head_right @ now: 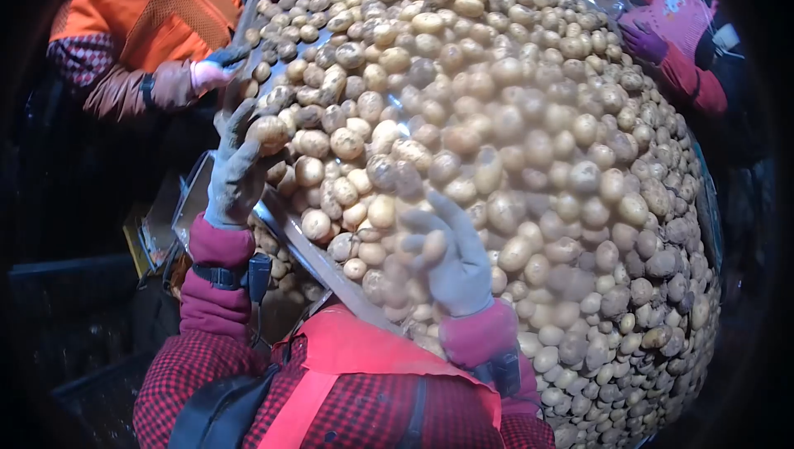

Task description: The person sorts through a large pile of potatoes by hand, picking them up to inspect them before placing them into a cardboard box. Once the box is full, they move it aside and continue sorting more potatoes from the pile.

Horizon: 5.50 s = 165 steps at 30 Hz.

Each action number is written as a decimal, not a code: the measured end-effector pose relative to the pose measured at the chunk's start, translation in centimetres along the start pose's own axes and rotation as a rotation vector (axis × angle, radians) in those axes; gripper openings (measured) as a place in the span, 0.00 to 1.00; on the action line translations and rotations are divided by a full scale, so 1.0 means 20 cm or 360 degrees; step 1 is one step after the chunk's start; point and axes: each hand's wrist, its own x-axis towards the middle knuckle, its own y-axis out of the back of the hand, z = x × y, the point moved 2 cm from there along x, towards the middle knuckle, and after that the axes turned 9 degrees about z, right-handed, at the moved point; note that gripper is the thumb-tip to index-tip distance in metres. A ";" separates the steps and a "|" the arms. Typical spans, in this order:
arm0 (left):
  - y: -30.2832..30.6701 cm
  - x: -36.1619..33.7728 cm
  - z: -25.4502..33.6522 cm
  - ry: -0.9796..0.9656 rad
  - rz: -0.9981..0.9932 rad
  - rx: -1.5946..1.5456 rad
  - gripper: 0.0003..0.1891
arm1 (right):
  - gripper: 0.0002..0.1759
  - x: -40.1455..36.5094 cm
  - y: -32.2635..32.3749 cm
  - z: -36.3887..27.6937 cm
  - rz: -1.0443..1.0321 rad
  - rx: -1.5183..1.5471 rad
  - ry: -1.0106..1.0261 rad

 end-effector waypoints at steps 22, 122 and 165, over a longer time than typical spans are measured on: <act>-0.24 0.04 -0.21 -0.1303 -0.1000 0.2262 0.24 | 0.35 0.00 0.01 -0.02 -0.0030 0.0179 -0.0170; -0.41 0.23 -0.35 -0.1255 -0.0756 0.2360 0.23 | 0.28 -0.12 0.23 -0.02 0.0176 0.0003 0.0108; -1.30 0.33 -0.53 -0.1258 -0.1302 0.1858 0.31 | 0.26 -0.10 0.22 -0.06 0.0291 0.0829 -0.0363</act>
